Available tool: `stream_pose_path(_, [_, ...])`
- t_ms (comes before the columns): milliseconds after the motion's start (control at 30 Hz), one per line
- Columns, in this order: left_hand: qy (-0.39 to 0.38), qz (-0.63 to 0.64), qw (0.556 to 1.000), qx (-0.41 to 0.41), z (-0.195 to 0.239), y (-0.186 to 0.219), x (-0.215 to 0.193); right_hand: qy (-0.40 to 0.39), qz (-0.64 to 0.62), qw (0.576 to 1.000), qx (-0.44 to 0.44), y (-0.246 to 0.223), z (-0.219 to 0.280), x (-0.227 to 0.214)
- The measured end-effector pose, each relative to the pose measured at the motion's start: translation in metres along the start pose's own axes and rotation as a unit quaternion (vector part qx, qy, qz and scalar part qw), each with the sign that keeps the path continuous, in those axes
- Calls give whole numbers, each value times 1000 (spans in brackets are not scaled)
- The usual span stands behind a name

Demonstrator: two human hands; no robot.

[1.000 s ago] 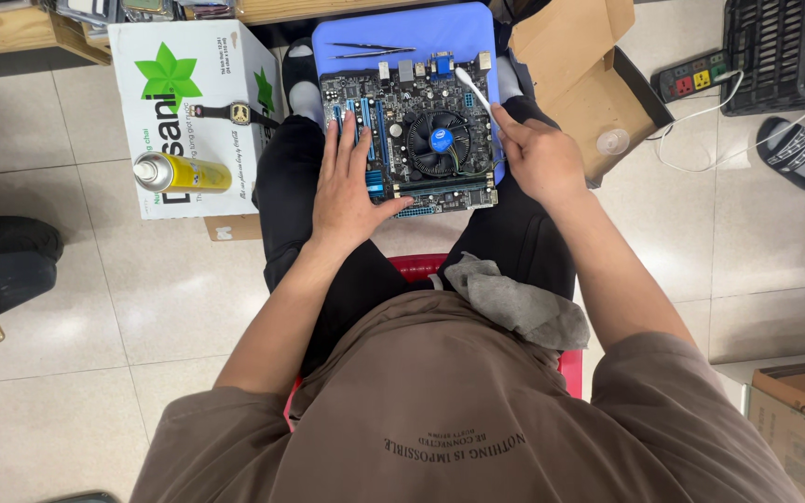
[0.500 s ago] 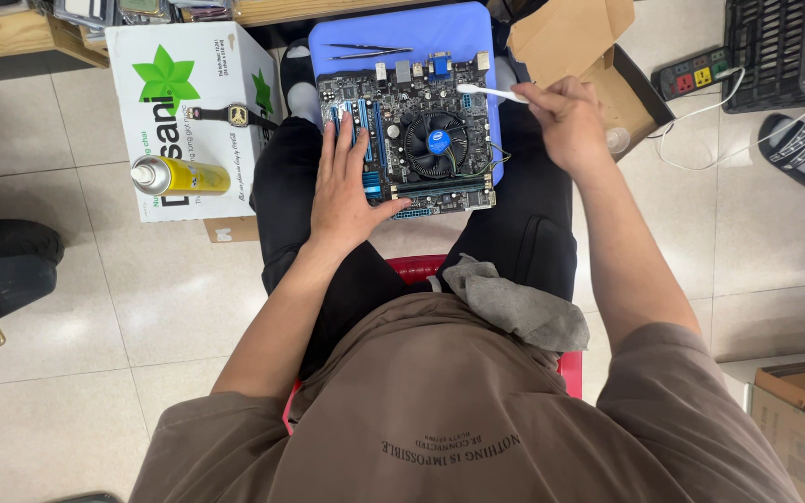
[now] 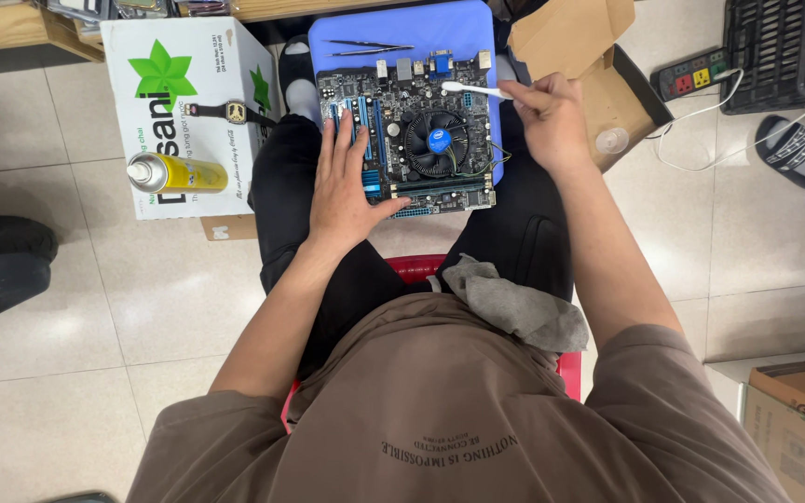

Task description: The person removes a CPU fan from a motherboard, cleans the CPU socket area with a pen, and then reattaches the fan. They then spray a cleaning agent onto a toothbrush and scrub the motherboard surface with it.

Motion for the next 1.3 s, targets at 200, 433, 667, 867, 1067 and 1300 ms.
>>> stream_pose_path(200, [-4, -1, 1000, -7, 1, -4, -2, 9, 4, 1000, -13, 14, -1, -9])
stream_pose_path(433, [-4, -1, 1000, -5, 2, -4, 0, -3, -37, 998, -53, -16, -18, 11])
stream_pose_path(667, [-12, 3, 1000, -14, 2, -4, -1, -42, -55, 998, -1, -12, -17, 4])
stream_pose_path(867, [-11, 4, 1000, -16, 2, -5, -1, -24, -47, 998, 44, 14, -10, -7])
stream_pose_path(1067, [-15, -5, 1000, -17, 2, -3, 0, -12, -50, 999, 5, -7, -7, 8])
stream_pose_path(1300, [-2, -8, 1000, -6, 1, -3, -3, 14, -23, 997, 75, 25, 24, -23])
Point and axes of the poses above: each hand's wrist, its own z-axis away from the middle knuckle, its own x-axis out of the palm, y = z × x, the point moved 10 cm from there along -z, towards the middle knuckle, and after that the axes turned 8 degrees about z, right-handed, at the moved point
